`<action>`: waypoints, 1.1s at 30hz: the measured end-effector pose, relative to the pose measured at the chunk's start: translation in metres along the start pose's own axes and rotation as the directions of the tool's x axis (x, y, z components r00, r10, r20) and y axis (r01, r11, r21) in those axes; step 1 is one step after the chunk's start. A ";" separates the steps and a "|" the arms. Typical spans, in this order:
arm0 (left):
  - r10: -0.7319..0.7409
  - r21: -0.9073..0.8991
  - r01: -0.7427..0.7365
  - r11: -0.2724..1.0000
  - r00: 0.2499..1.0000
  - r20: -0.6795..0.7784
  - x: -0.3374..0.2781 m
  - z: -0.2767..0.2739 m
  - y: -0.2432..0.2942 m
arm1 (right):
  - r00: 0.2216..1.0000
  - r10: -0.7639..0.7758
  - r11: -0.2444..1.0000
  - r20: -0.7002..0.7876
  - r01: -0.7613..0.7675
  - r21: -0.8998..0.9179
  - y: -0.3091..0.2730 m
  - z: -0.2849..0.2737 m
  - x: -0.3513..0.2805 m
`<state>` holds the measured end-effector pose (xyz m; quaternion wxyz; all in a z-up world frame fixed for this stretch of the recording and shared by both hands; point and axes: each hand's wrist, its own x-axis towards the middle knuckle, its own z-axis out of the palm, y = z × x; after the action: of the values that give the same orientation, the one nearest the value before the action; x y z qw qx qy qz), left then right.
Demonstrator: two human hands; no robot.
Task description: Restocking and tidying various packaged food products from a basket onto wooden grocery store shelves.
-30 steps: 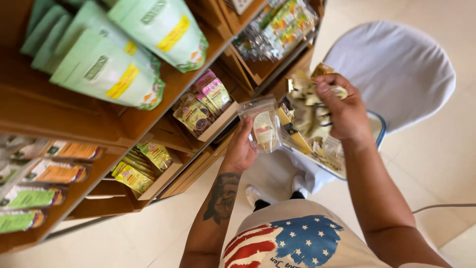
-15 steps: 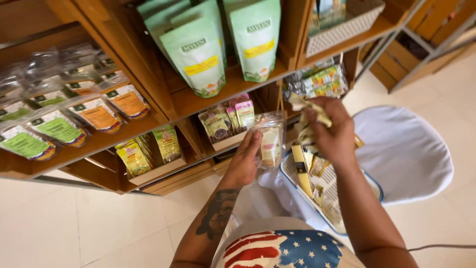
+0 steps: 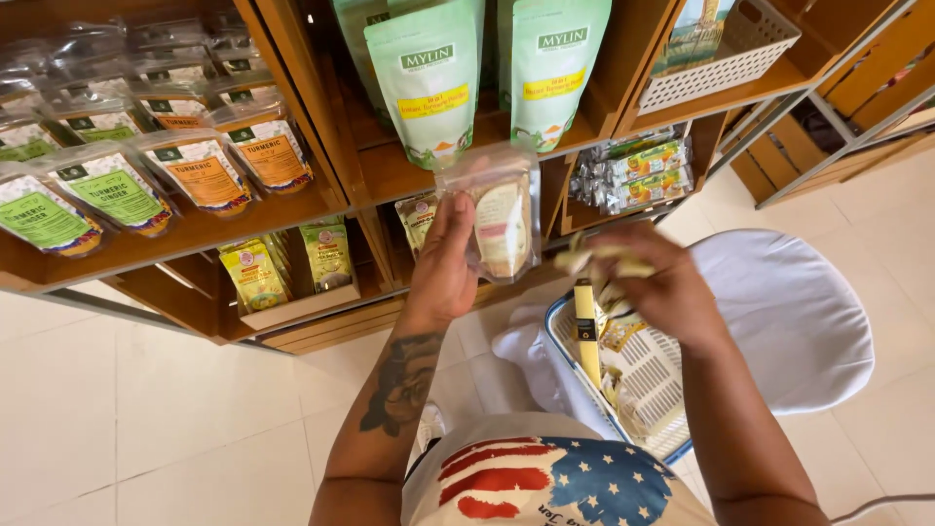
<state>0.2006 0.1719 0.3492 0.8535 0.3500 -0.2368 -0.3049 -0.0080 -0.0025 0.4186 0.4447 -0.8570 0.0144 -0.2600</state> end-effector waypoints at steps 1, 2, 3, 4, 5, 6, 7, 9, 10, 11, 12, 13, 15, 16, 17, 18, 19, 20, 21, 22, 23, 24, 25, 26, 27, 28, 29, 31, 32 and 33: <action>0.004 -0.005 -0.004 1.000 1.000 0.003 0.000 0.012 0.008 | 1.000 -0.003 1.000 0.000 0.003 -0.006 -0.005 0.002 0.008; -0.003 0.022 0.000 1.000 0.993 0.114 -0.004 0.023 0.015 | 0.975 0.122 0.982 -0.184 -0.091 0.168 -0.010 0.006 0.011; -0.011 0.048 0.001 0.999 0.975 0.223 -0.008 0.034 0.022 | 0.903 0.268 0.925 -0.337 -0.144 0.351 -0.015 0.009 0.014; -0.015 0.047 0.005 0.999 0.973 0.228 -0.009 0.040 0.021 | 0.900 0.270 0.926 -0.343 -0.145 0.349 -0.009 0.013 0.017; -0.016 0.090 -0.006 0.996 0.971 0.238 -0.010 0.046 0.019 | 0.915 0.310 0.897 -0.258 -0.191 0.399 -0.004 0.017 0.020; -0.016 0.133 -0.017 0.991 0.969 0.245 -0.012 0.051 0.018 | 0.924 0.344 0.863 -0.168 -0.241 0.444 0.002 0.022 0.023; -0.019 0.131 -0.014 0.991 0.969 0.247 -0.012 0.053 0.017 | 0.922 0.346 0.863 -0.171 -0.242 0.444 -0.008 0.029 0.027; 0.045 0.238 -0.074 0.968 0.991 0.125 -0.012 0.056 0.014 | 0.946 0.264 0.917 -0.188 -0.185 0.355 -0.027 0.044 0.036; 0.044 0.237 -0.071 0.969 0.992 0.119 -0.016 0.059 0.020 | 0.946 0.266 0.916 -0.183 -0.189 0.355 -0.033 0.049 0.038; 0.112 0.406 -0.105 0.908 0.994 0.006 -0.021 0.062 0.026 | 0.928 0.284 0.935 -0.242 -0.212 0.284 -0.038 0.053 0.040; 0.198 0.565 -0.112 0.817 0.976 -0.092 -0.024 0.065 0.032 | 0.907 0.293 0.948 -0.303 -0.235 0.212 -0.043 0.058 0.042; 0.198 0.565 -0.111 0.818 0.975 -0.096 -0.029 0.074 0.043 | 0.908 0.293 0.948 -0.299 -0.237 0.212 -0.047 0.065 0.043; 0.174 0.670 -0.133 0.730 0.985 0.006 -0.039 0.092 0.065 | 0.882 0.261 0.963 -0.392 -0.265 0.044 -0.053 0.077 0.043; 0.177 0.668 -0.133 0.732 0.984 0.003 -0.035 0.088 0.061 | 0.884 0.259 0.964 -0.389 -0.264 0.040 -0.059 0.079 0.042; 0.054 0.571 -0.086 0.817 0.996 0.073 -0.032 0.084 0.058 | 0.942 0.063 0.995 -0.330 -0.083 -0.048 -0.065 0.082 0.039; -0.059 0.471 -0.020 0.882 0.987 0.151 -0.032 0.078 0.055 | 0.959 -0.133 0.987 -0.249 0.106 -0.118 -0.071 0.086 0.036; -0.055 0.469 -0.019 0.883 0.988 0.143 -0.033 0.057 0.029 | 0.961 -0.134 0.987 -0.240 0.109 -0.116 -0.080 0.089 0.033; -0.101 0.059 0.090 0.994 0.973 0.207 -0.033 0.037 0.004 | 0.966 -0.245 0.962 -0.087 0.231 -0.147 -0.090 0.091 0.031; -0.113 -0.353 0.214 0.911 0.952 0.285 -0.032 0.017 -0.020 | 0.935 -0.346 0.922 0.071 0.353 -0.158 -0.100 0.093 0.030; -0.110 -0.353 0.209 0.912 0.953 0.282 -0.026 0.012 -0.009 | 0.934 -0.348 0.922 0.074 0.356 -0.155 -0.108 0.083 0.032; -0.119 -0.385 0.234 0.893 0.946 0.300 -0.021 0.007 0.002 | 0.909 -0.353 0.920 0.223 0.380 -0.096 -0.117 0.073 0.035; -0.123 -0.417 0.254 0.873 0.940 0.317 -0.014 0.003 0.014 | 0.857 -0.360 0.916 0.368 0.399 -0.032 -0.125 0.063 0.039; -0.115 -0.419 0.245 0.874 0.943 0.312 -0.016 0.005 0.029 | 0.852 -0.366 0.914 0.374 0.405 -0.028 -0.120 0.052 0.043; -0.159 -0.384 0.266 0.884 0.945 0.287 -0.018 0.007 0.042 | 0.891 -0.339 0.938 0.302 0.344 0.041 -0.115 0.042 0.046; -0.202 -0.350 0.287 0.892 0.945 0.259 -0.020 0.009 0.055 | 0.924 -0.303 0.952 0.231 0.284 0.115 -0.110 0.031 0.049; -0.203 -0.354 0.286 0.891 0.946 0.254 -0.022 0.009 0.052 | 0.924 -0.301 0.953 0.236 0.280 0.117 -0.107 0.029 0.053; -0.162 -0.356 0.271 0.894 0.938 0.307 -0.024 0.009 0.048 | 0.932 -0.350 0.936 0.093 0.353 -0.017 -0.103 0.027 0.058; -0.126 -0.355 0.262 0.897 0.923 0.364 -0.026 0.009 0.033 | 0.912 -0.408 0.904 -0.052 0.395 -0.164 -0.108 0.039 0.066; -0.107 -0.334 0.246 0.910 0.917 0.385 -0.024 0.008 0.021 | 0.910 -0.414 0.900 0.018 0.412 -0.145 -0.116 0.052 0.073; -0.088 -0.314 0.229 0.921 0.910 0.406 -0.023 0.007 0.009 | 0.904 -0.419 0.895 0.087 0.427 -0.126 -0.125 0.065 0.079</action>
<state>0.1834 0.1894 0.3559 0.8114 0.1420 -0.3104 -0.4746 0.0643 0.1016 0.5184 0.3158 -0.8761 -0.1667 -0.3238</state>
